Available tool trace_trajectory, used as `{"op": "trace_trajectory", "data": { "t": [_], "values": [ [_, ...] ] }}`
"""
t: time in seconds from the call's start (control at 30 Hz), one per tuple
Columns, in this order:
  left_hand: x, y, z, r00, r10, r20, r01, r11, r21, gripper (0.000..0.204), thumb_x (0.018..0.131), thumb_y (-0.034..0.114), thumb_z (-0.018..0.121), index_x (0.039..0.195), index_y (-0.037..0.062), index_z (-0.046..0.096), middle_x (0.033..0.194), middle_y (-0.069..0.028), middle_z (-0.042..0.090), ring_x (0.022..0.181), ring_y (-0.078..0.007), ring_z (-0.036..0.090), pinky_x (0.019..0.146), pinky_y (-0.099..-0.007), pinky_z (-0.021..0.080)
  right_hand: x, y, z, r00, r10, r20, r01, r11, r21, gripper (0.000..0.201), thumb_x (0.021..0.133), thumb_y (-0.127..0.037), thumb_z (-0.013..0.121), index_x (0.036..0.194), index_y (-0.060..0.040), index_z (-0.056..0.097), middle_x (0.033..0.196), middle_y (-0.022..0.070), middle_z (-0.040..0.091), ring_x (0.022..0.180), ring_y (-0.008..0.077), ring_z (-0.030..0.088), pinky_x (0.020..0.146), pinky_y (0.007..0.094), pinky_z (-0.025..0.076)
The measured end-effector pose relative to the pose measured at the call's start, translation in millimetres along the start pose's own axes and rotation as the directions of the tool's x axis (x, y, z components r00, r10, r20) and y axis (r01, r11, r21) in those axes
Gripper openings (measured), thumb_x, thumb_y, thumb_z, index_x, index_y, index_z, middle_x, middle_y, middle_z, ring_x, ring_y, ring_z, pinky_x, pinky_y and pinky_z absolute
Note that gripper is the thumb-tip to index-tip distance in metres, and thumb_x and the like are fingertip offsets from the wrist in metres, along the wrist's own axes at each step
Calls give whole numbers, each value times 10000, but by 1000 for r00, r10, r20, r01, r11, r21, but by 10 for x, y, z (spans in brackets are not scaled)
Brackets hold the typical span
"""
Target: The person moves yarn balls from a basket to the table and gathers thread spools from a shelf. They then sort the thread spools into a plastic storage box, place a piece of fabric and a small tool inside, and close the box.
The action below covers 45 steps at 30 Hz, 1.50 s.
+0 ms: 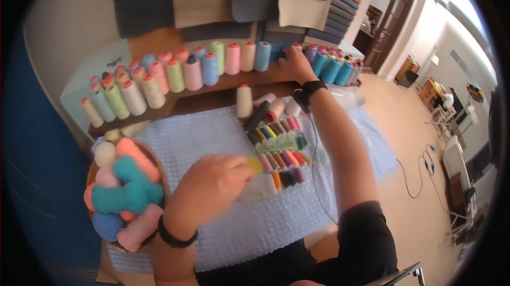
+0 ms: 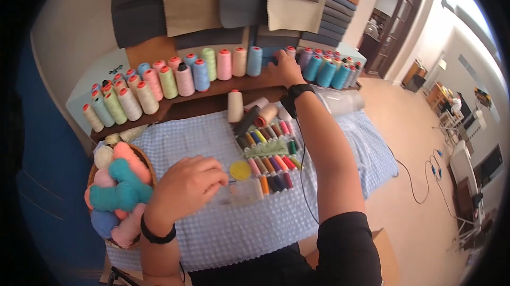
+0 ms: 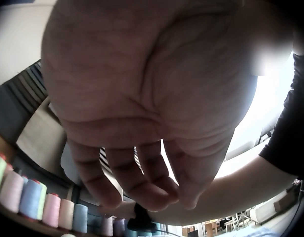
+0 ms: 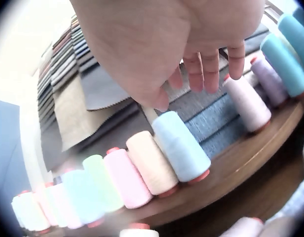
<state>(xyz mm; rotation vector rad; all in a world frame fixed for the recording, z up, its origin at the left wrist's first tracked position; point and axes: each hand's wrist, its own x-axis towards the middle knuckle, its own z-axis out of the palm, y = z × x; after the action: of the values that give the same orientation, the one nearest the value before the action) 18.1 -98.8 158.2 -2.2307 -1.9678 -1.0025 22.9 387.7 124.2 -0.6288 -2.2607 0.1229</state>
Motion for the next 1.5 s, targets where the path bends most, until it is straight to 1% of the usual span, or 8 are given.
{"op": "trace_trajectory", "data": {
  "t": [0.2,0.4,0.53,0.63,0.77,0.93,1.13,1.5],
  "values": [
    [-56,144,-50,1000,21,-21,-20,999,26,38,851,72,751,884,74,730,924,-28,699,892,-273,676,792,-424,539,-540,-326,-1180,932,48,360,-11,994,-106,353,934,-288,727,1210,-73,677,1139,178,750,1077,373,726,902,470,567],
    [-111,187,-115,999,42,0,-42,998,40,50,846,72,760,883,72,727,932,-37,713,917,-283,683,806,-426,543,-1132,-99,-1205,853,51,519,96,963,-252,380,930,-306,694,1233,-78,667,1179,193,718,1169,379,694,944,590,547],
    [-144,157,-118,999,52,8,-52,998,35,51,853,75,757,893,72,725,938,-50,717,921,-294,680,810,-430,542,-1346,-89,-1026,904,71,422,88,933,-348,394,910,-250,678,1275,-102,674,1281,156,663,1210,360,672,967,571,545],
    [-142,116,-75,998,59,26,-60,998,27,51,864,82,750,903,71,720,939,-62,718,926,-303,679,815,-434,542,-1368,-171,-864,934,-113,340,215,937,-277,428,889,-207,661,1308,-122,677,1267,127,671,1233,333,655,995,536,541],
    [-155,143,-104,999,45,26,-45,999,11,55,878,92,741,917,67,711,927,-76,709,928,-311,679,813,-439,540,-1299,-560,-679,870,-262,417,350,925,-148,416,891,-175,639,1298,-110,693,1270,95,675,1259,319,638,993,505,537],
    [-173,135,-148,999,53,7,-53,999,-1,69,900,109,732,941,62,702,933,-83,704,927,-323,677,801,-445,540,-1167,-589,-413,946,25,324,126,891,-436,476,874,-244,704,1318,-88,634,1298,149,663,1281,381,616,1029,551,494],
    [-202,84,-141,999,-1,53,2,1000,-14,183,940,221,755,1001,54,710,946,-101,706,919,-324,683,805,-444,543,-1173,-401,-446,885,155,439,110,847,-521,393,944,-243,639,1304,-85,646,1283,164,663,1284,356,633,1010,536,514],
    [-164,29,-68,995,-42,91,49,996,-69,306,954,304,771,1096,43,700,958,-124,708,914,-336,691,807,-449,546,-1207,-74,-291,922,241,304,-134,933,-335,258,989,-191,549,1202,-47,569,1240,253,646,1065,487,708,925,574,580]
  ]
}}
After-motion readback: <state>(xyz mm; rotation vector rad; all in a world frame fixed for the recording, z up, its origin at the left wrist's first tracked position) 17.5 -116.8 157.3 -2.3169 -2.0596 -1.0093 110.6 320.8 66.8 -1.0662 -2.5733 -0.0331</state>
